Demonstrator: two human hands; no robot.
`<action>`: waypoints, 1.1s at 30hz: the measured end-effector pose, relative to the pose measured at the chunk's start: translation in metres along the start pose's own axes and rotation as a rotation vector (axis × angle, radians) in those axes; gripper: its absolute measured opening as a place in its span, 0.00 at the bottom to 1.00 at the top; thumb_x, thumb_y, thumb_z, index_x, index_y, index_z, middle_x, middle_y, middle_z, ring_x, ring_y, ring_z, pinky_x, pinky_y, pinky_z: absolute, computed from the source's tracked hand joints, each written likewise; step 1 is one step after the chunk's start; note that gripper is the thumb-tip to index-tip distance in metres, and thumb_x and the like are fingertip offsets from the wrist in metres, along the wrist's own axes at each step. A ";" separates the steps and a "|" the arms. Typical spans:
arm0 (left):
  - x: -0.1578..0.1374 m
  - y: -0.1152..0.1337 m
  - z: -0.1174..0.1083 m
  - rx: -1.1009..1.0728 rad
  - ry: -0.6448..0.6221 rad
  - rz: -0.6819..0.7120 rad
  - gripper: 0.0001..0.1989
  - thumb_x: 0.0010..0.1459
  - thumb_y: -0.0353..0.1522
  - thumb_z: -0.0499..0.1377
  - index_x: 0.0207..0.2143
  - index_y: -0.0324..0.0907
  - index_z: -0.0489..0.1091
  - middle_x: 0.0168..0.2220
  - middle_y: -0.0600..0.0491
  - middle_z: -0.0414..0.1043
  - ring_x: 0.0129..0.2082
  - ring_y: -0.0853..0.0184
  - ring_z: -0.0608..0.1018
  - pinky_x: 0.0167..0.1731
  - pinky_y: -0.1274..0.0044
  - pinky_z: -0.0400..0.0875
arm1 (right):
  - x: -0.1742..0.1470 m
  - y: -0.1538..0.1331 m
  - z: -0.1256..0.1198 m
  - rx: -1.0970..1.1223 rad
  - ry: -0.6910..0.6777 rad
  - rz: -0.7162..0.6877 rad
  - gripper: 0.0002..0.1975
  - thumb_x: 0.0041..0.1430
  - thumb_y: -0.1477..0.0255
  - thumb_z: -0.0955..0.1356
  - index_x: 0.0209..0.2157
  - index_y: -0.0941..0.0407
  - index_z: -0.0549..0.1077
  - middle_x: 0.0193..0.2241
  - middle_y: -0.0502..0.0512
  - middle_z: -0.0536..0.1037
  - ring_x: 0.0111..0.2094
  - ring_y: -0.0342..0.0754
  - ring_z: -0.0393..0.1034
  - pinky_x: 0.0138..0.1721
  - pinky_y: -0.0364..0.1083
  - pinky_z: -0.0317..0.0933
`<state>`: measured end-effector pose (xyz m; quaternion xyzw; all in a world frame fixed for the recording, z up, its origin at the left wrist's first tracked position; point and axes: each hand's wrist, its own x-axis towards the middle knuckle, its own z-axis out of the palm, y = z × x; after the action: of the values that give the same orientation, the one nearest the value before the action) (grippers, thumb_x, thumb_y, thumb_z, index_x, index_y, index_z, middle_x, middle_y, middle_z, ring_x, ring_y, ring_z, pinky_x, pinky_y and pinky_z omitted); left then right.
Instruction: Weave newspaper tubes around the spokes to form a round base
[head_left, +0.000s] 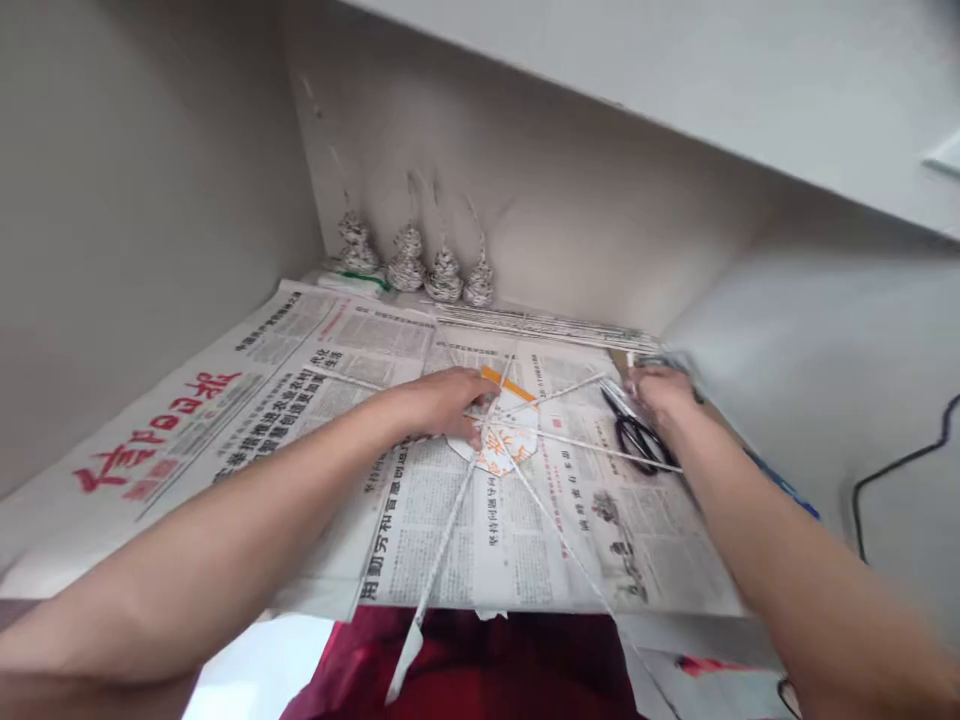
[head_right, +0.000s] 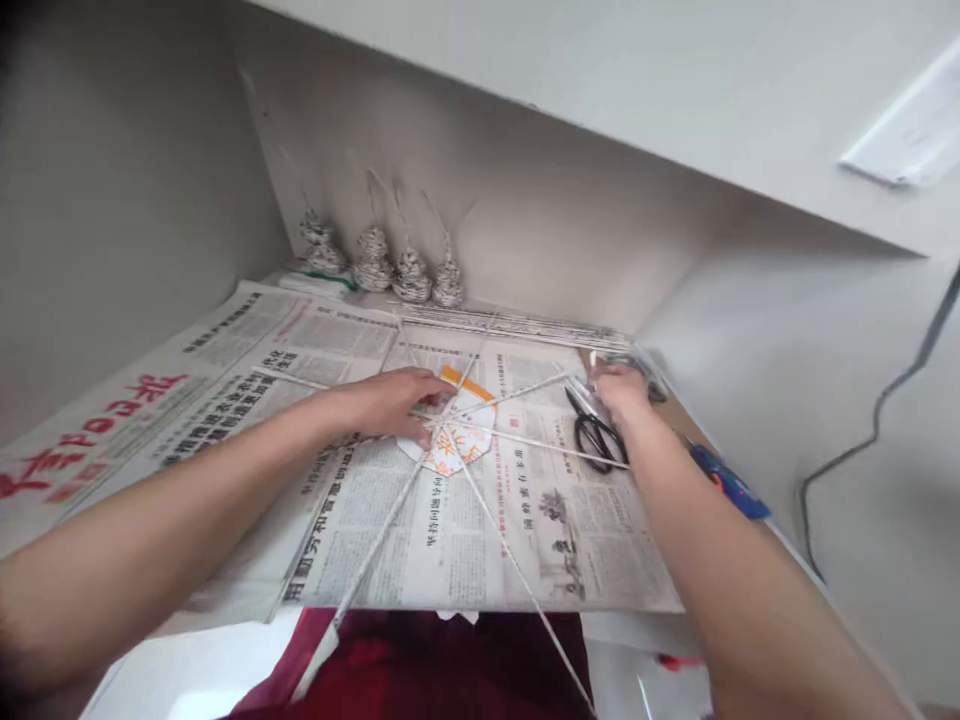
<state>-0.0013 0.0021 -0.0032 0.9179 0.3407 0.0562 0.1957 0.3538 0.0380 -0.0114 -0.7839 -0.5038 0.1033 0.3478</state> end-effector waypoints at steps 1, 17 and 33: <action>0.000 -0.001 0.001 -0.005 0.005 0.001 0.30 0.45 0.40 0.65 0.50 0.43 0.65 0.43 0.49 0.70 0.43 0.61 0.71 0.39 0.76 0.62 | -0.004 -0.004 -0.001 0.040 -0.011 0.003 0.07 0.52 0.69 0.65 0.24 0.57 0.68 0.16 0.51 0.69 0.14 0.41 0.58 0.16 0.42 0.53; 0.001 -0.005 0.004 -0.030 0.028 -0.043 0.35 0.42 0.43 0.65 0.52 0.41 0.61 0.43 0.50 0.72 0.42 0.61 0.73 0.38 0.77 0.62 | -0.144 -0.093 0.059 0.182 -0.498 -0.591 0.03 0.52 0.72 0.68 0.30 0.54 0.75 0.27 0.49 0.79 0.28 0.43 0.72 0.31 0.42 0.63; -0.001 0.000 0.000 0.009 0.051 -0.030 0.29 0.42 0.43 0.66 0.46 0.42 0.65 0.42 0.50 0.72 0.40 0.62 0.73 0.35 0.76 0.62 | -0.150 -0.084 0.062 0.043 -0.323 -0.913 0.08 0.54 0.78 0.65 0.35 0.54 0.74 0.33 0.52 0.77 0.35 0.46 0.72 0.37 0.44 0.64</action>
<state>-0.0019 0.0015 -0.0033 0.9118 0.3595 0.0749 0.1838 0.1913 -0.0427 -0.0309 -0.4495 -0.8416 0.0710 0.2908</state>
